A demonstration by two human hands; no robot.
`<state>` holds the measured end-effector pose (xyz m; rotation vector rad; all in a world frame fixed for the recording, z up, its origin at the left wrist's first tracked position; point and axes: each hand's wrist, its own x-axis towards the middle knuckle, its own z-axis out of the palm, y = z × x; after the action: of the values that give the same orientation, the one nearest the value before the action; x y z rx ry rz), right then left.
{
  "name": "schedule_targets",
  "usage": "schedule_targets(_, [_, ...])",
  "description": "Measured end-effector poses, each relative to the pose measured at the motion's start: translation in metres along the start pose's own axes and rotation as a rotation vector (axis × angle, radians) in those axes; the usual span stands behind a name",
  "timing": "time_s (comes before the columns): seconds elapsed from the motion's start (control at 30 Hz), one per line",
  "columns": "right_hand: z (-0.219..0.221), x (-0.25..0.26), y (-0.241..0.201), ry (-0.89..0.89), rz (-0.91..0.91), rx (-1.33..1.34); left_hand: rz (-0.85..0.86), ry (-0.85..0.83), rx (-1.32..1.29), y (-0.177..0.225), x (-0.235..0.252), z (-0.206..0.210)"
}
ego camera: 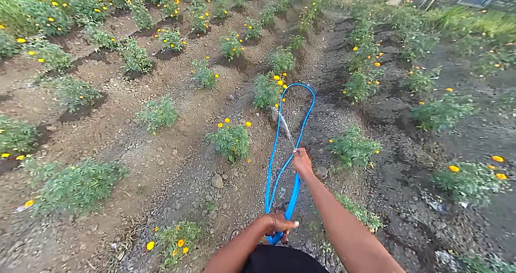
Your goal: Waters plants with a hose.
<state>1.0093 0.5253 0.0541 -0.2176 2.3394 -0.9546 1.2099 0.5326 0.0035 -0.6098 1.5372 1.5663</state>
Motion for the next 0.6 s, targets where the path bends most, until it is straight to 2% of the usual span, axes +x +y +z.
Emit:
schedule_targets(0.27, [0.04, -0.015, -0.009, -0.111, 0.001, -0.089, 0.022, 0.009, -0.101, -0.032, -0.014, 0.001])
schedule_targets(0.6, [0.066, -0.036, -0.029, -0.085, -0.073, -0.079, 0.047, 0.067, -0.2, -0.06, -0.027, -0.007])
